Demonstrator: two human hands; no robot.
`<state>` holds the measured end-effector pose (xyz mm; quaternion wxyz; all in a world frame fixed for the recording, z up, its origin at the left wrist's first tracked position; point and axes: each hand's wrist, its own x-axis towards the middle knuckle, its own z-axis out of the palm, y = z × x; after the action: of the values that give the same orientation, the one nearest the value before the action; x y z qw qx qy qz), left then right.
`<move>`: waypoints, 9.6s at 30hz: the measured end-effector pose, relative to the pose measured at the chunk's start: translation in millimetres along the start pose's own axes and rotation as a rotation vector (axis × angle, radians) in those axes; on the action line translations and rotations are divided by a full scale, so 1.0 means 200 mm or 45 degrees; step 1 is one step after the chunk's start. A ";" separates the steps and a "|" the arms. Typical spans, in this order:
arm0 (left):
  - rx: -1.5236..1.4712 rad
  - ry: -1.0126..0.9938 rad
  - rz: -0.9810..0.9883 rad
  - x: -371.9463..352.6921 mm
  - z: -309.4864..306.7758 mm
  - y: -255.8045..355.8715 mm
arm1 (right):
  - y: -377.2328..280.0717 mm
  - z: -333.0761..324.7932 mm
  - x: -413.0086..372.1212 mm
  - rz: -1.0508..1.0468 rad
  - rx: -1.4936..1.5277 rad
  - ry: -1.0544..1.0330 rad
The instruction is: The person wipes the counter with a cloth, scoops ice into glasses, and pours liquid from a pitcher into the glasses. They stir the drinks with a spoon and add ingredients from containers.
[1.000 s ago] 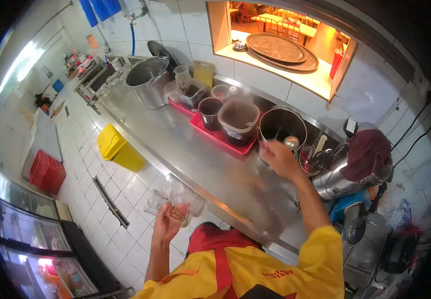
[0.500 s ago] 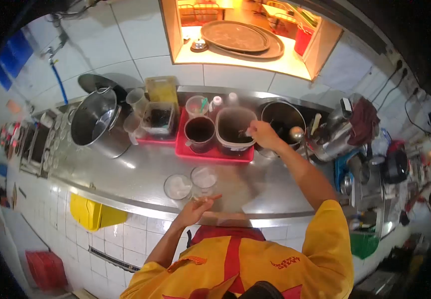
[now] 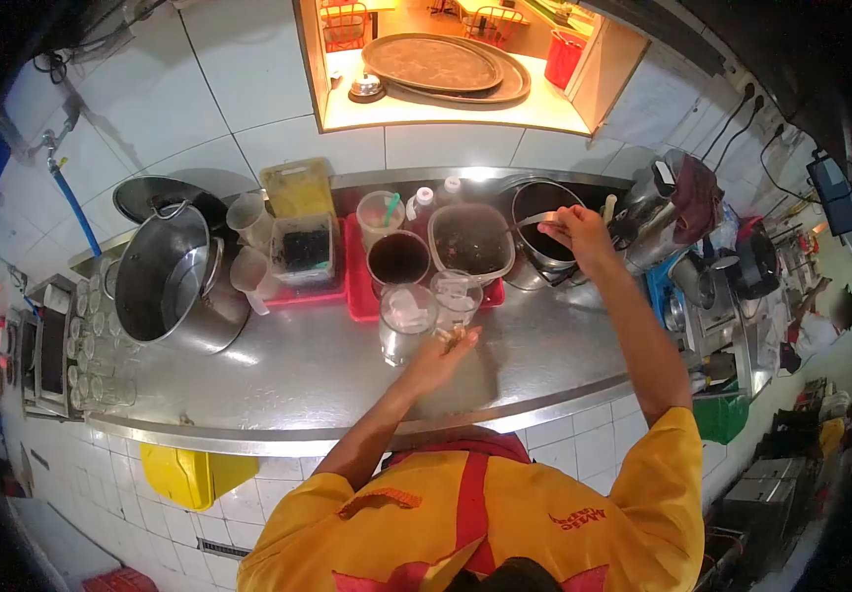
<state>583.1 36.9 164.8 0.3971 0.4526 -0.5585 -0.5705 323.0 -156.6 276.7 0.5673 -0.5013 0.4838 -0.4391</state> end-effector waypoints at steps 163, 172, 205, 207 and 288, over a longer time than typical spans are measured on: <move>-0.623 2.262 -0.879 -2.22 1.31 -1.42 | 0.15 0.73 -0.61 -1.199 -1.055 -0.955; -1.352 2.485 -1.533 -2.89 2.45 -1.68 | 0.30 0.61 -0.67 -1.364 -1.081 -0.799; -1.733 2.597 -1.041 -4.63 2.81 -1.87 | 2.42 2.06 -2.95 -0.604 -2.226 -2.781; -1.718 2.810 -0.843 -4.69 2.77 -1.86 | 2.45 2.31 -3.06 -0.704 -2.292 -2.686; -1.518 3.754 0.981 -8.57 1.21 -2.43 | 1.13 5.76 -7.17 0.157 0.362 -2.917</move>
<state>846.3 1776.6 -203.7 -0.7749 -0.2079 -0.4946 -0.3343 1256.0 1443.8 240.8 0.7453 -0.5129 -0.3444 0.2506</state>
